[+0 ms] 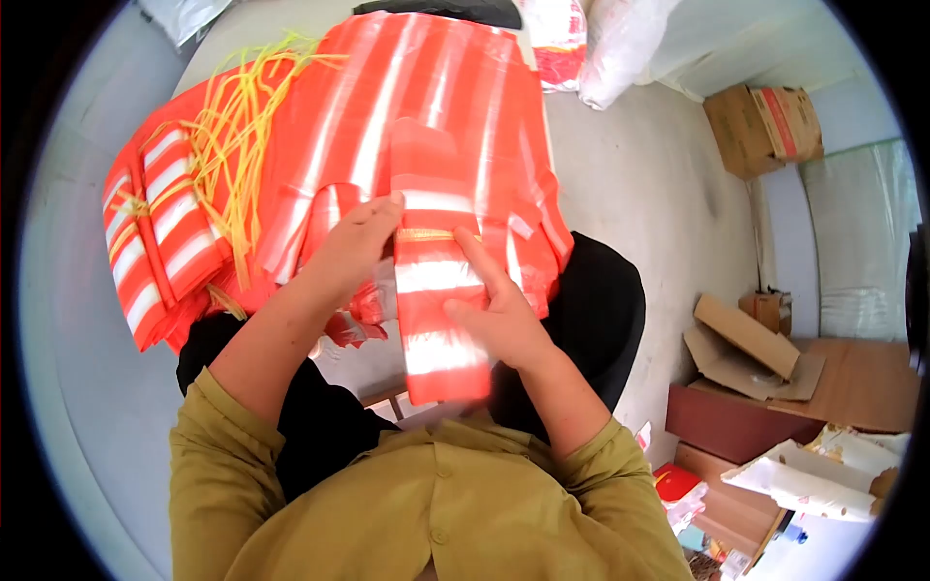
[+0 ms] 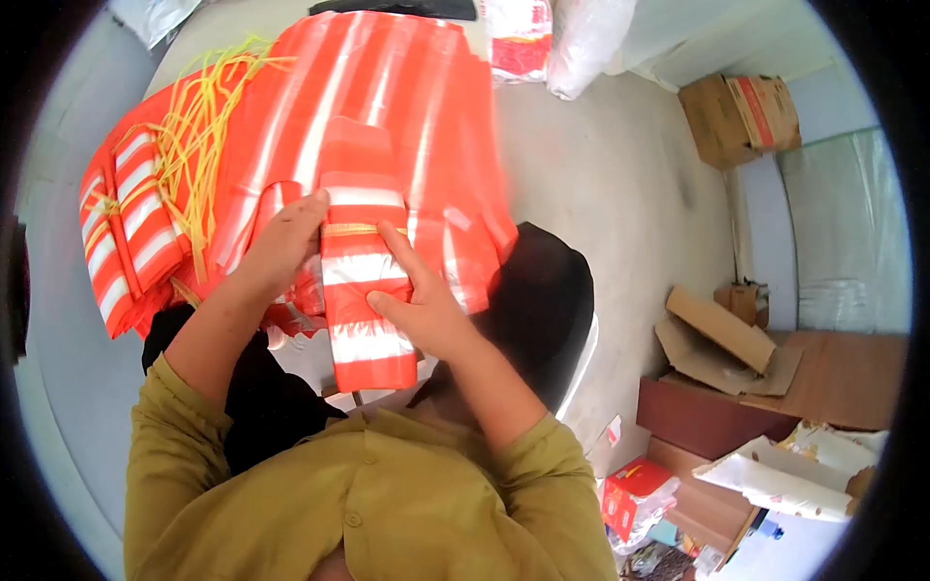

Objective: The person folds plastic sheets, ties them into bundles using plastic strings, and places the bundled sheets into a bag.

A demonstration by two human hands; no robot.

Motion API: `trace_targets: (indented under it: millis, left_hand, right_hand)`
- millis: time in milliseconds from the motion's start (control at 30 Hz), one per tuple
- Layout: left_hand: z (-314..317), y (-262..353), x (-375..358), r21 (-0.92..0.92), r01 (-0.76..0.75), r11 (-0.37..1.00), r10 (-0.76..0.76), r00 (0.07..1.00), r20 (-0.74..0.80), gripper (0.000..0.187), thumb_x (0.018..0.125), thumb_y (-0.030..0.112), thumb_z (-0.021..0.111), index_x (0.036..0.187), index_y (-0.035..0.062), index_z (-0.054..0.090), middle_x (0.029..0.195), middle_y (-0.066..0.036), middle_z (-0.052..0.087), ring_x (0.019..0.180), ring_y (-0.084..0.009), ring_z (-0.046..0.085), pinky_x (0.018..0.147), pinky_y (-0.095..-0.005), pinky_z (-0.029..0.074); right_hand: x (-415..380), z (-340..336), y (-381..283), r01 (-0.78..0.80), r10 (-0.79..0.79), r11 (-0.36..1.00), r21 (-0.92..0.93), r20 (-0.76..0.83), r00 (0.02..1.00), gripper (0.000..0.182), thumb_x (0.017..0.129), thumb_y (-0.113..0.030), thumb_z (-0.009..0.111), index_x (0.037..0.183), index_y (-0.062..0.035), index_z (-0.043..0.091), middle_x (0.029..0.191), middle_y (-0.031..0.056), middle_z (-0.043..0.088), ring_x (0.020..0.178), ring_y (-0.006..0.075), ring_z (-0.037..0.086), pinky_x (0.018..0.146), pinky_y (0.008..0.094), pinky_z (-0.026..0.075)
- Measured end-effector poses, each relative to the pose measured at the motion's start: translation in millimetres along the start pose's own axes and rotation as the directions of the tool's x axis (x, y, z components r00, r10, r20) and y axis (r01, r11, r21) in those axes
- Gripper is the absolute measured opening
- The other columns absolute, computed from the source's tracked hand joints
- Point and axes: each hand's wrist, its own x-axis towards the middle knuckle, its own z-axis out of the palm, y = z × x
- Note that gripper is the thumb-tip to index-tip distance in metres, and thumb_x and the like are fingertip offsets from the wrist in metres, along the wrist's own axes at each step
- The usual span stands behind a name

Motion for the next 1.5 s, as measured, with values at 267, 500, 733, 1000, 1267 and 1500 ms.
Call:
trace_targets:
  millis: [267, 500, 733, 1000, 1267, 1500]
  left_hand:
    - [-14.4, -5.0, 29.4, 0.95, -0.163, -0.265, 0.586, 0.756, 0.293, 0.063, 0.1, 0.031, 0.065, 0.158, 0.0148, 0.046, 0.169, -0.014, 0.036, 0.156, -0.039, 0.031, 0.124, -0.0611, 0.028]
    - [-26.7, -35.9, 51.2, 0.945, -0.068, -0.32, 0.518, 0.823, 0.234, 0.071, 0.102, 0.044, 0.058, 0.165, 0.0181, 0.037, 0.175, -0.01, 0.025, 0.161, -0.0353, 0.024, 0.125, -0.0621, 0.025]
    - [-25.9, -33.3, 51.4, 0.909, -0.057, -0.413, 0.481, 0.833, 0.271, 0.07, 0.106, 0.038, 0.055, 0.167, 0.0147, 0.031, 0.175, -0.012, 0.026, 0.16, -0.0388, 0.024, 0.126, -0.0589, 0.024]
    - [-41.0, -38.5, 59.8, 0.892, -0.12, -0.435, 0.501, 0.791, 0.351, 0.071, 0.104, 0.035, 0.057, 0.167, 0.0137, 0.031, 0.174, -0.014, 0.025, 0.16, -0.0384, 0.025, 0.126, -0.0602, 0.025]
    - [-36.5, -38.3, 58.7, 0.889, -0.082, -0.451, 0.486, 0.813, 0.322, 0.07, 0.105, 0.034, 0.056, 0.167, 0.0129, 0.03, 0.174, -0.015, 0.025, 0.16, -0.0379, 0.025, 0.126, -0.0585, 0.025]
    - [-39.2, -37.5, 60.2, 0.876, -0.122, -0.467, 0.491, 0.788, 0.371, 0.069, 0.105, 0.034, 0.055, 0.166, 0.0117, 0.031, 0.174, -0.015, 0.026, 0.159, -0.038, 0.027, 0.127, -0.0554, 0.025]
  right_hand:
    - [-111.5, -147.1, -26.6, 0.238, -0.13, 0.921, 0.308, -0.331, 0.934, 0.085, 0.088, -0.007, 0.081, 0.162, -0.0025, 0.04, 0.164, 0.012, 0.044, 0.148, 0.0215, 0.045, 0.121, 0.0381, 0.038]
    - [-253.5, -236.9, 2.3, 0.532, -0.18, 0.804, 0.265, -0.745, 0.642, 0.091, 0.087, 0.001, 0.078, 0.165, -0.004, 0.033, 0.156, 0.0131, 0.051, 0.137, 0.0246, 0.057, 0.115, 0.0375, 0.046]
    - [-307.9, -234.1, 120.9, 0.538, -0.08, 0.77, 0.343, -0.784, 0.615, 0.086, 0.087, 0.007, 0.071, 0.164, -0.0096, 0.037, 0.151, 0.0108, 0.058, 0.131, 0.0218, 0.061, 0.108, 0.0367, 0.052]
    - [-336.3, -185.7, 344.7, -0.306, 0.572, 0.813, 0.496, -0.576, 0.585, 0.076, 0.086, 0.01, 0.065, 0.158, -0.0078, 0.048, 0.141, 0.0089, 0.06, 0.098, 0.0157, 0.066, 0.083, 0.0297, 0.057]
    - [-334.2, -210.1, 385.3, -0.283, 0.529, 0.848, 0.449, -0.673, 0.517, 0.076, 0.083, 0.009, 0.07, 0.155, -0.0134, 0.055, 0.137, 0.0144, 0.064, 0.112, 0.0238, 0.068, 0.095, 0.0326, 0.059]
    - [-319.4, -229.2, 369.9, -0.61, 0.41, 0.792, 0.031, -0.767, 0.493, 0.075, 0.084, 0.003, 0.069, 0.155, -0.0124, 0.052, 0.152, 0.023, 0.053, 0.133, 0.0358, 0.058, 0.113, 0.04, 0.047]
